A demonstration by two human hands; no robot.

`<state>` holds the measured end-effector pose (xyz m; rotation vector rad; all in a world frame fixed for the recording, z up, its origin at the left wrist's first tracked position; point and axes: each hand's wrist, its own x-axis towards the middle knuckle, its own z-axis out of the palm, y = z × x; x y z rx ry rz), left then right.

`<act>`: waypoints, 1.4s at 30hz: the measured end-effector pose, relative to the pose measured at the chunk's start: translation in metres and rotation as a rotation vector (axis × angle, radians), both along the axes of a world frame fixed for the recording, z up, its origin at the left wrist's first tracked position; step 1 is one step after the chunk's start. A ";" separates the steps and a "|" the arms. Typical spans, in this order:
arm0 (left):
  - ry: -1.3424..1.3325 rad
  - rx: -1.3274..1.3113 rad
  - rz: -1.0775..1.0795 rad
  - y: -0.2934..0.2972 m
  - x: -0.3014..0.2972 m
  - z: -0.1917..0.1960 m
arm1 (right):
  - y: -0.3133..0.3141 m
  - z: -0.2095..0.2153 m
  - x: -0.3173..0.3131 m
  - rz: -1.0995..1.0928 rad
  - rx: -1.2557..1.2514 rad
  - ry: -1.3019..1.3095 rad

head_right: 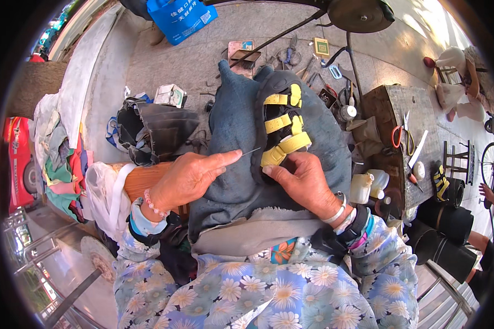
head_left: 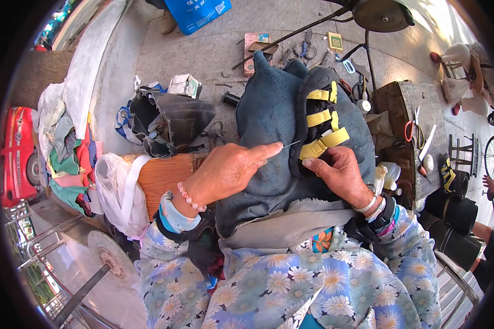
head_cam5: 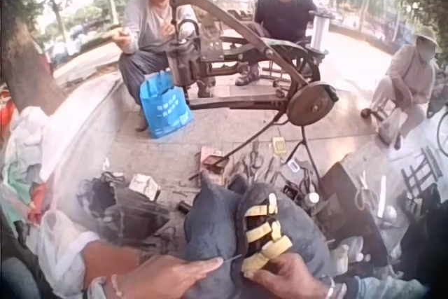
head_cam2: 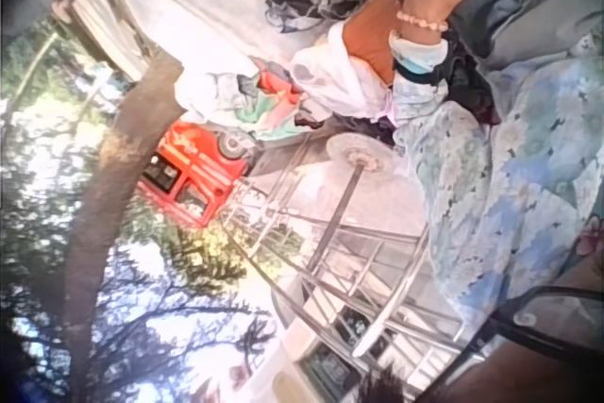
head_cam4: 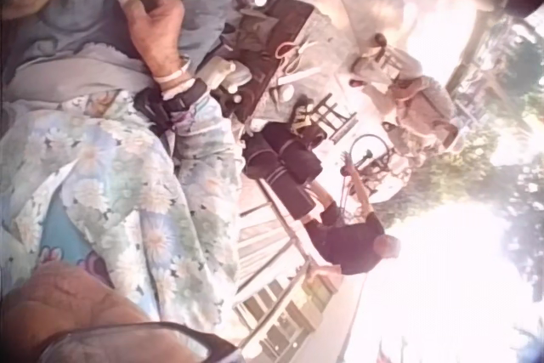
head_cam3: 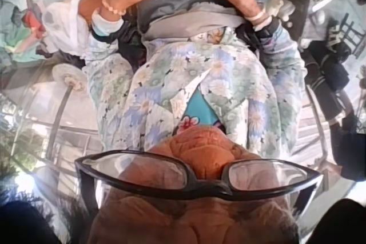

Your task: Repairing a yellow sandal using an awl and thread to sew the sole.

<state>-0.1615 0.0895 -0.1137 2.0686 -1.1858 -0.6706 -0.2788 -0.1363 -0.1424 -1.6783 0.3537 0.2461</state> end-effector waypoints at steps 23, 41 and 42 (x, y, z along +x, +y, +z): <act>-0.345 0.215 -0.131 -0.019 0.007 0.044 | 0.008 -0.011 0.000 -0.073 0.167 -0.213; -0.179 0.394 -0.183 -0.041 0.007 0.039 | 0.004 -0.017 0.004 0.062 -0.289 -0.382; -0.073 0.325 -0.169 -0.041 0.010 0.031 | 0.003 -0.018 0.004 0.074 -0.318 -0.396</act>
